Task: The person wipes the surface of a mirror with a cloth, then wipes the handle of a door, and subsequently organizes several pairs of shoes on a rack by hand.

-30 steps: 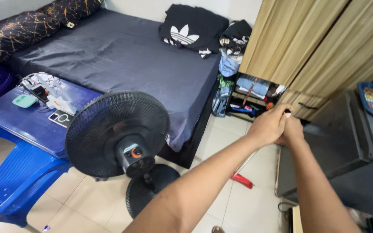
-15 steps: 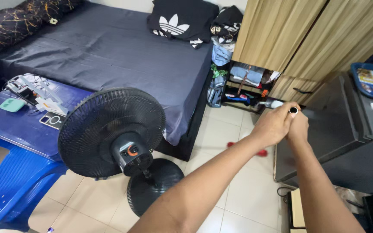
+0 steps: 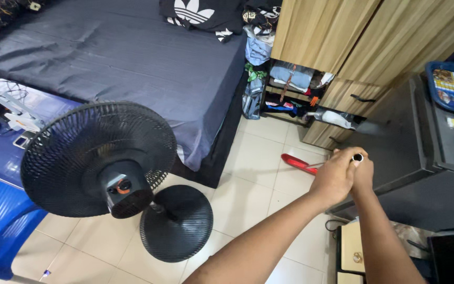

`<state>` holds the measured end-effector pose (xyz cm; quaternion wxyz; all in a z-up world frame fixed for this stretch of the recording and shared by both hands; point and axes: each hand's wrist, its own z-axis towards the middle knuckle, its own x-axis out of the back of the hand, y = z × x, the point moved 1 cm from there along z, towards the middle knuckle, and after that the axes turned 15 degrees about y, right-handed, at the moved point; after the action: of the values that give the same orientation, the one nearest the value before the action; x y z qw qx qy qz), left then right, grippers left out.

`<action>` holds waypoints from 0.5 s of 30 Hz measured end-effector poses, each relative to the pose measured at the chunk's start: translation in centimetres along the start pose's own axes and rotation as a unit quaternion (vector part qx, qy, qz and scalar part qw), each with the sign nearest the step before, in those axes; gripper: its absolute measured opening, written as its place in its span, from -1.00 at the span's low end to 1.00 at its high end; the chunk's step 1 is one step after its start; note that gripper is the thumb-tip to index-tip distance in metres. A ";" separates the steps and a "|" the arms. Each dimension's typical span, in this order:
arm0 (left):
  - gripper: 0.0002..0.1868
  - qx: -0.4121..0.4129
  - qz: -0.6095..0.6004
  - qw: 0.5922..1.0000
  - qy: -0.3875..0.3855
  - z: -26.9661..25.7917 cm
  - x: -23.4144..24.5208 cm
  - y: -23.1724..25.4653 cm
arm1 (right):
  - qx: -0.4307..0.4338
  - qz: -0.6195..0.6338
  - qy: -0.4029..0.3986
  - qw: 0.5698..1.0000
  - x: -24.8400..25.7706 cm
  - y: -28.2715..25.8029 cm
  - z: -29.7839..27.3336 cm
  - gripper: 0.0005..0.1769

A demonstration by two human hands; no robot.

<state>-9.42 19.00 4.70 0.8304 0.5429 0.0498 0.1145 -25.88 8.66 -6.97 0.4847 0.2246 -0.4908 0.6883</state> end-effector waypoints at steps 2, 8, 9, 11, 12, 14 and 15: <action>-0.73 0.005 0.006 1.000 -0.013 -0.2 -0.9 0.2 | -0.055 0.019 0.002 0.998 -0.6 2.6 -0.2 -0.52; -0.70 0.027 0.043 0.998 -0.040 -1.4 -1.8 1.8 | -0.197 0.089 0.047 0.975 -0.8 5.4 -0.9 -0.60; -0.69 0.026 0.048 0.998 -0.038 -1.6 -1.7 2.3 | -0.201 0.083 0.049 0.975 -0.7 5.4 -1.0 -0.59; -0.68 0.022 0.058 0.997 -0.034 -1.7 -1.3 3.0 | -0.181 0.081 0.055 0.979 -0.4 4.7 -0.9 -0.59; -0.69 0.023 0.053 0.998 -0.026 -1.8 -1.2 3.4 | -0.164 0.073 0.061 0.982 0.2 4.4 -0.9 -0.60; -0.69 0.021 0.047 0.999 -0.016 -1.6 -1.0 4.2 | -0.141 0.037 0.060 0.988 1.1 3.1 -0.8 -0.60; -0.70 -0.006 0.043 0.999 -0.011 -1.3 -0.8 4.5 | -0.119 -0.001 0.057 0.991 1.6 2.2 -0.5 -0.60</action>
<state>-11.11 21.69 8.24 0.8285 0.5408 0.0168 0.1442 -28.44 9.75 -6.92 0.5359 0.1261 -0.5403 0.6364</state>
